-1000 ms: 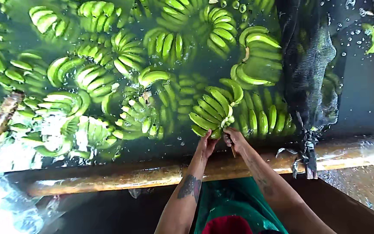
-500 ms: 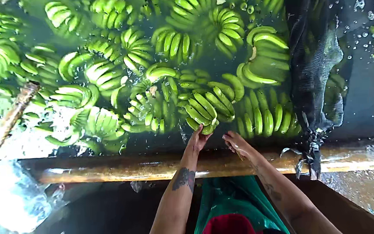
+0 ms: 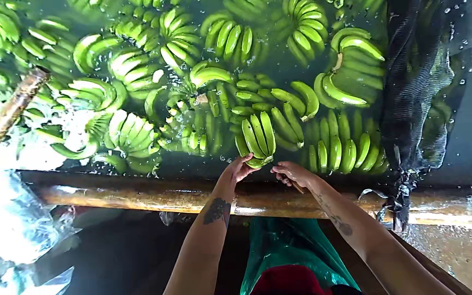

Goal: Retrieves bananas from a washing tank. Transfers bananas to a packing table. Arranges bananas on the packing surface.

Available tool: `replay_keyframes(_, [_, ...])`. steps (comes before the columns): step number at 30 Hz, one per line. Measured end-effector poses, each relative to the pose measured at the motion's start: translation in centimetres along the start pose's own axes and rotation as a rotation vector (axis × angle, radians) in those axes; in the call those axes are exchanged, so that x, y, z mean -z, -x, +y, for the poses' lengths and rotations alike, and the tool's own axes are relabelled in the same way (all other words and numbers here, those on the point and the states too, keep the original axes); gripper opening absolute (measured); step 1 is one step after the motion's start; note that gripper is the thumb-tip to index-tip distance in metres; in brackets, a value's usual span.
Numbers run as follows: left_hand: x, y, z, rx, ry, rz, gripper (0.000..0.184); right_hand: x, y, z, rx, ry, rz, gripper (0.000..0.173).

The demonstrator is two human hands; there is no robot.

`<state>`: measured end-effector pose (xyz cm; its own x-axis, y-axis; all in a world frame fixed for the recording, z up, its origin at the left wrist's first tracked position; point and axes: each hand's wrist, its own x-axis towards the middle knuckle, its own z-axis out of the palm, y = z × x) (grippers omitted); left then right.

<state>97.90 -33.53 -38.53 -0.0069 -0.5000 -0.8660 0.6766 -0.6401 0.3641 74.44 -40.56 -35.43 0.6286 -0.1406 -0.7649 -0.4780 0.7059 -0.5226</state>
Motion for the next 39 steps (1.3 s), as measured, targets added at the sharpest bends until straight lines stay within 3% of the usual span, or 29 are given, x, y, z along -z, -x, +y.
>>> replay_keyframes(7, [0.0,0.0,0.0,0.013,0.016,0.024,0.039,-1.4,-2.7,1.4,0.139,-0.074,0.045,0.019])
replay_keyframes(9, [0.6,-0.4,-0.3,-0.027,0.005,0.064,0.042,-2.3,-2.7,1.8,0.187,0.165,0.118,0.025])
replay_keyframes(12, [2.8,-1.7,0.9,-0.111,-0.072,0.224,0.051,-3.0,2.8,-0.6,0.368,0.557,0.278,0.035])
replay_keyframes(14, [5.3,-1.3,-0.1,-0.113,-0.063,0.307,0.05,-0.7,6.0,-0.6,0.463,0.537,0.503,0.035])
replay_keyframes(16, [5.4,0.2,0.7,-0.15,0.045,0.212,0.045,4.7,5.6,-2.3,0.487,0.473,0.735,0.035])
replay_keyframes(18, [3.1,2.8,0.8,-0.223,0.216,0.122,0.043,9.4,3.7,-4.4,0.434,0.323,0.841,0.054])
replay_keyframes(20, [-0.3,3.8,0.1,-0.317,0.269,0.061,0.056,11.8,0.7,-6.4,0.347,0.161,0.91,0.081])
replay_keyframes(24, [-6.4,-0.4,-1.4,-0.438,0.179,0.25,0.058,12.6,-5.2,-7.9,0.206,-0.018,0.945,0.1])
replay_keyframes(28, [-6.9,-5.3,-3.4,-0.46,0.296,0.345,0.054,12.0,-8.6,-4.6,0.239,-0.209,1.004,0.076])
replay_keyframes(31, [-6.3,-6.1,-4.0,-0.409,0.276,0.331,0.06,10.8,-8.6,-3.2,0.233,-0.24,0.995,0.056])
replay_keyframes(35, [-6.6,-6.9,-3.8,-0.374,0.394,0.13,0.068,8.9,-9.8,-1.8,0.388,-0.296,0.94,0.083])
replay_keyframes(37, [-6.9,-7.5,-3.7,-0.382,0.383,0.049,0.067,7.6,-9.7,-2.6,0.379,-0.266,0.927,0.085])
replay_keyframes(39, [-7.5,-7.4,-3.2,-0.355,0.393,0.085,0.059,6.8,-9.5,-3.1,0.313,-0.233,0.918,0.083])
